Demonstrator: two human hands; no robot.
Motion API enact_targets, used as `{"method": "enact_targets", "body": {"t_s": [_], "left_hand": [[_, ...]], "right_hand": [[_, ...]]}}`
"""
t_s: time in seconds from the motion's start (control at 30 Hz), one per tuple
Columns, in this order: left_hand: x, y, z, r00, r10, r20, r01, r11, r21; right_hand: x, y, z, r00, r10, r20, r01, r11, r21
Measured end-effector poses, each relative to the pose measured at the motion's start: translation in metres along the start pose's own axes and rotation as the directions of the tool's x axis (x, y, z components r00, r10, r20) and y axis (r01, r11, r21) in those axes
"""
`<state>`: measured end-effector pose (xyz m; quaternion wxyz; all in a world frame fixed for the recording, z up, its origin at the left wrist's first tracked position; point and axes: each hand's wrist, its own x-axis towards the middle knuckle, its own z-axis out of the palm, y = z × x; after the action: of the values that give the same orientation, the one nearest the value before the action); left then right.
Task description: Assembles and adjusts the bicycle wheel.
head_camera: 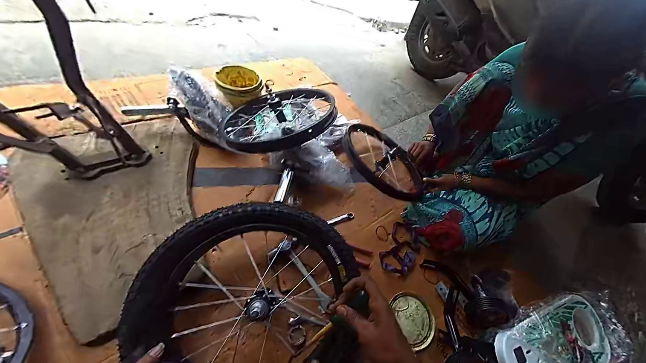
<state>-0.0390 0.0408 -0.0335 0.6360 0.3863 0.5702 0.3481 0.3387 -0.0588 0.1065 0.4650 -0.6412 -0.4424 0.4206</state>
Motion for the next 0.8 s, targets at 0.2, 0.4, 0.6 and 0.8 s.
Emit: {"method": "enact_targets", "body": {"t_s": [0.2, 0.4, 0.6, 0.8], "left_hand": [[-0.003, -0.01, -0.008, 0.994, -0.096, -0.058, 0.098, 0.994, 0.043], [0.0, -0.01, -0.017, 0.987, -0.164, -0.001, 0.164, 0.986, 0.028], [-0.001, -0.003, -0.019, 0.968, -0.246, 0.055, 0.249, 0.967, -0.047], [0.007, 0.001, -0.025, 0.941, -0.324, 0.1, 0.334, 0.935, -0.115]], "right_hand": [[-0.022, -0.012, -0.007, 0.989, -0.075, -0.128, 0.07, 0.996, -0.047], [-0.037, -0.009, 0.078, 0.991, -0.135, -0.017, 0.133, 0.93, 0.344], [-0.029, 0.052, 0.129, 0.98, 0.181, -0.086, -0.073, 0.722, 0.688], [-0.028, 0.061, 0.142, 0.951, 0.308, -0.027, -0.179, 0.62, 0.764]]}}
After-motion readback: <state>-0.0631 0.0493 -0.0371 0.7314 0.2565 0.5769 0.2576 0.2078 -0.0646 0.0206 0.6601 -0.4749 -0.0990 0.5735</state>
